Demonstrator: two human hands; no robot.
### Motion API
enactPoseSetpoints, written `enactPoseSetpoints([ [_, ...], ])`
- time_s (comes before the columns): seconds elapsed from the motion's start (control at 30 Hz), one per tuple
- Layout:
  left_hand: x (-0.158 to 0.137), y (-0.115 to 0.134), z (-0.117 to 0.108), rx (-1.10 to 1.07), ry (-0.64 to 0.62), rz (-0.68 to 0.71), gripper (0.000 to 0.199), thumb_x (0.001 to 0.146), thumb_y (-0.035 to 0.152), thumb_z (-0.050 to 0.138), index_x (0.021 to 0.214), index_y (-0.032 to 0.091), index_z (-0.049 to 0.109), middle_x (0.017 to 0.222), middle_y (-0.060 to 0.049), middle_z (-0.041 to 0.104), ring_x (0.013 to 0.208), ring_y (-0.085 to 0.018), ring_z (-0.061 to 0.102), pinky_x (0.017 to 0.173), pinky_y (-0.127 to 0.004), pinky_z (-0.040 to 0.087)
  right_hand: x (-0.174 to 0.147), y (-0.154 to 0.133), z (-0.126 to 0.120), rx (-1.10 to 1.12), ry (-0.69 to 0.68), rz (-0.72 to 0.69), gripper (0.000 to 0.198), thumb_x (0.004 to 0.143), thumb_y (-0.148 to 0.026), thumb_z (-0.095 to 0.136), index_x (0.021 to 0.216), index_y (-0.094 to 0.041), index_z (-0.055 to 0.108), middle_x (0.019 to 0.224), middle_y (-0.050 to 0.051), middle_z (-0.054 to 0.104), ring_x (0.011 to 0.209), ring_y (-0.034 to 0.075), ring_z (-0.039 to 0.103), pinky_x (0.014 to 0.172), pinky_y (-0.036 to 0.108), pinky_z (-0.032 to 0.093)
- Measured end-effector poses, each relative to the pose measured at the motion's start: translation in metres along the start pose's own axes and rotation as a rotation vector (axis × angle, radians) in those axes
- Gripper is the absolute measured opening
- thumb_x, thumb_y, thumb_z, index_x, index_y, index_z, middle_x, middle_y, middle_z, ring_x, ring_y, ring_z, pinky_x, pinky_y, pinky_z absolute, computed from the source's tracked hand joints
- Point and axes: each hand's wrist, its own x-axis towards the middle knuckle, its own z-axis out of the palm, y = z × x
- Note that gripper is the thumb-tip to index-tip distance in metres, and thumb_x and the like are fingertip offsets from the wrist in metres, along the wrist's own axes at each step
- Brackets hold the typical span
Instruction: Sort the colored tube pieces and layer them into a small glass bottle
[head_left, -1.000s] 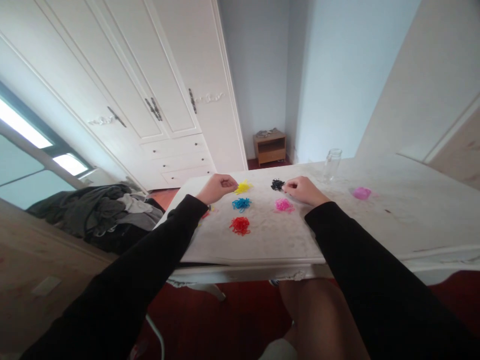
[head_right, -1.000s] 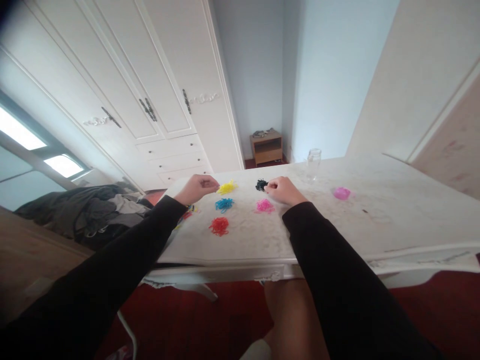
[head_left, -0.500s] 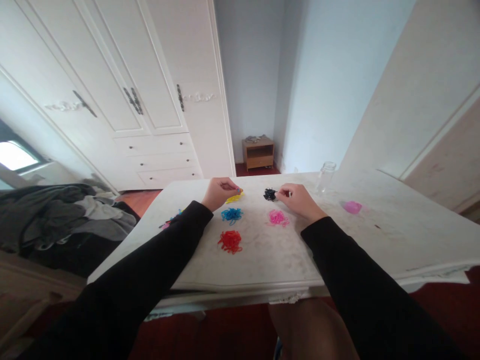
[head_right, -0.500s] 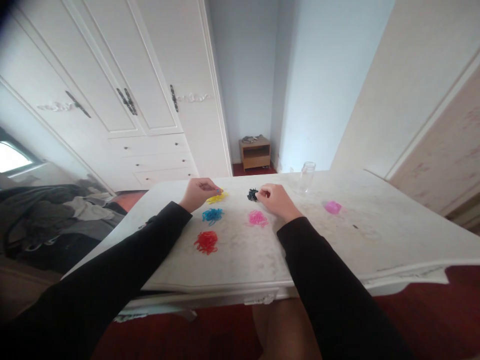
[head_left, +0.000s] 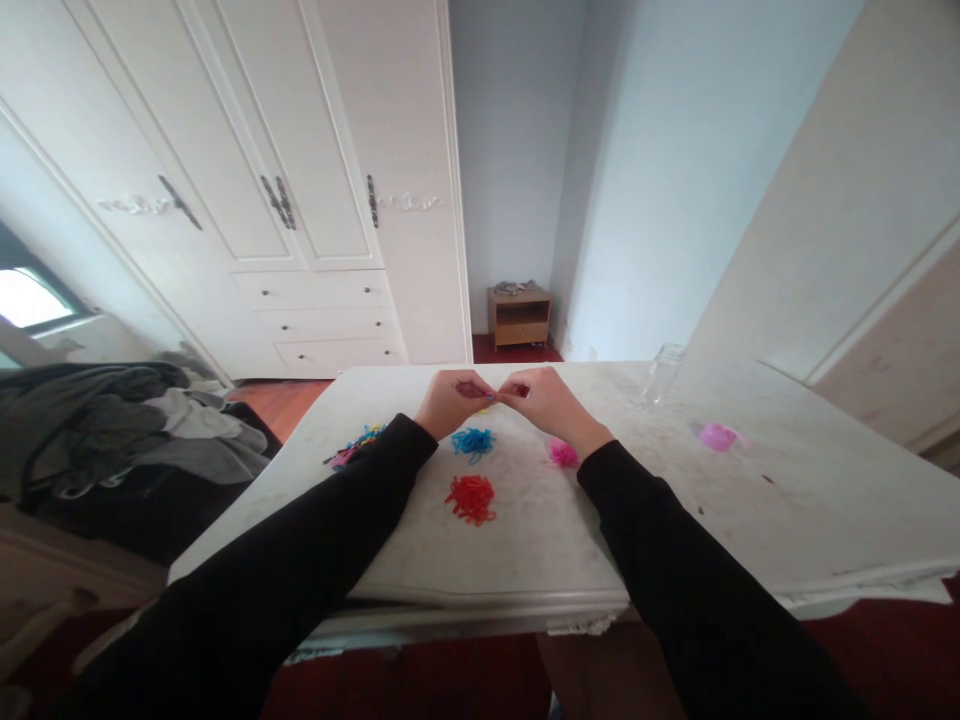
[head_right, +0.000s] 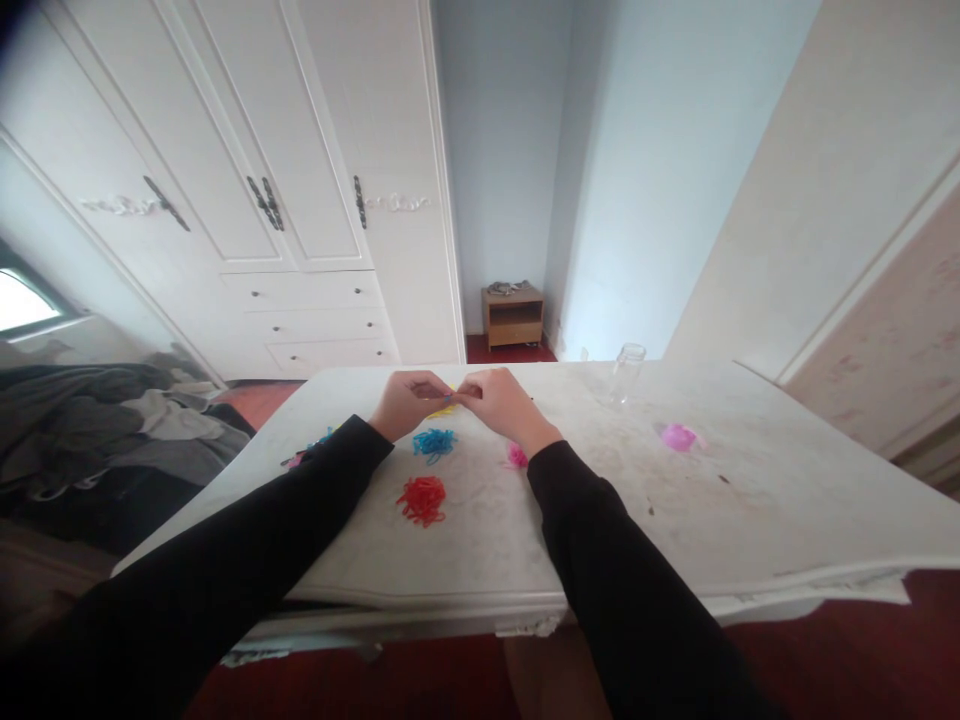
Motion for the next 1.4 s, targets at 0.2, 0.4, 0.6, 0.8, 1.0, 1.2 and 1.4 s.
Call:
enactPoseSetpoints([
  [0.2,-0.003,0.006,0.002,-0.075,-0.043,0.037,0.034,0.066,0.042,0.091,0.075,0.013,0.075,0.084,-0.011,0.080,0.076,-0.021,0.077,0.073,-0.034,0.065,-0.016,0.004,-0.006,0.079,0.099,0.047,0.017,0.085,-0.019,0.065,0.069,-0.016,0.068,0.066,0.000,0.065,0.065,0.014,0.056,0.065,0.028,0.040],
  [0.4,-0.007,0.008,0.005,-0.080,-0.070,0.033,0.033,0.069,0.041,0.090,0.077,0.014,0.073,0.076,-0.008,0.079,0.071,-0.020,0.076,0.069,-0.032,0.065,-0.021,0.004,-0.007,0.145,0.210,0.113,0.015,0.086,-0.022,0.065,0.072,-0.017,0.067,0.068,0.001,0.066,0.066,0.015,0.059,0.066,0.028,0.043],
  [0.6,-0.009,0.007,0.006,0.034,-0.090,0.084,0.035,0.074,0.036,0.087,0.098,0.013,0.078,0.075,-0.007,0.078,0.070,-0.018,0.076,0.071,-0.030,0.065,-0.021,-0.002,-0.002,0.189,0.213,0.126,0.016,0.086,-0.025,0.065,0.074,-0.016,0.069,0.069,0.001,0.068,0.067,0.015,0.059,0.066,0.028,0.043],
  [0.8,-0.009,0.005,0.008,0.066,-0.072,0.086,0.034,0.076,0.044,0.085,0.087,0.014,0.076,0.075,-0.007,0.077,0.066,-0.018,0.075,0.067,-0.029,0.064,-0.021,-0.002,-0.002,0.243,0.223,0.137,0.016,0.086,-0.027,0.065,0.076,-0.016,0.071,0.071,0.002,0.070,0.068,0.015,0.060,0.066,0.028,0.043],
  [1.0,-0.011,0.011,0.009,0.098,-0.065,0.123,0.035,0.079,0.045,0.083,0.094,0.014,0.077,0.077,-0.007,0.076,0.066,-0.016,0.075,0.066,-0.027,0.064,-0.022,0.002,-0.001,0.209,0.243,0.147,0.018,0.085,-0.029,0.065,0.073,-0.017,0.069,0.068,0.001,0.068,0.066,0.014,0.057,0.066,0.029,0.042],
  [1.2,-0.010,0.012,0.008,0.166,-0.044,0.168,0.033,0.082,0.046,0.080,0.088,0.014,0.077,0.076,-0.007,0.076,0.066,-0.016,0.074,0.065,-0.026,0.063,-0.022,0.003,-0.001,0.211,0.239,0.151,0.020,0.085,-0.030,0.065,0.071,-0.017,0.068,0.067,0.001,0.066,0.065,0.014,0.056,0.066,0.029,0.042],
  [1.4,-0.010,0.007,0.008,0.138,-0.047,0.145,0.033,0.080,0.045,0.082,0.093,0.015,0.077,0.077,-0.006,0.077,0.066,-0.016,0.074,0.067,-0.028,0.064,-0.022,0.001,-0.001,0.218,0.249,0.164,0.020,0.085,-0.030,0.064,0.070,-0.017,0.067,0.068,0.001,0.067,0.066,0.015,0.057,0.066,0.029,0.043],
])
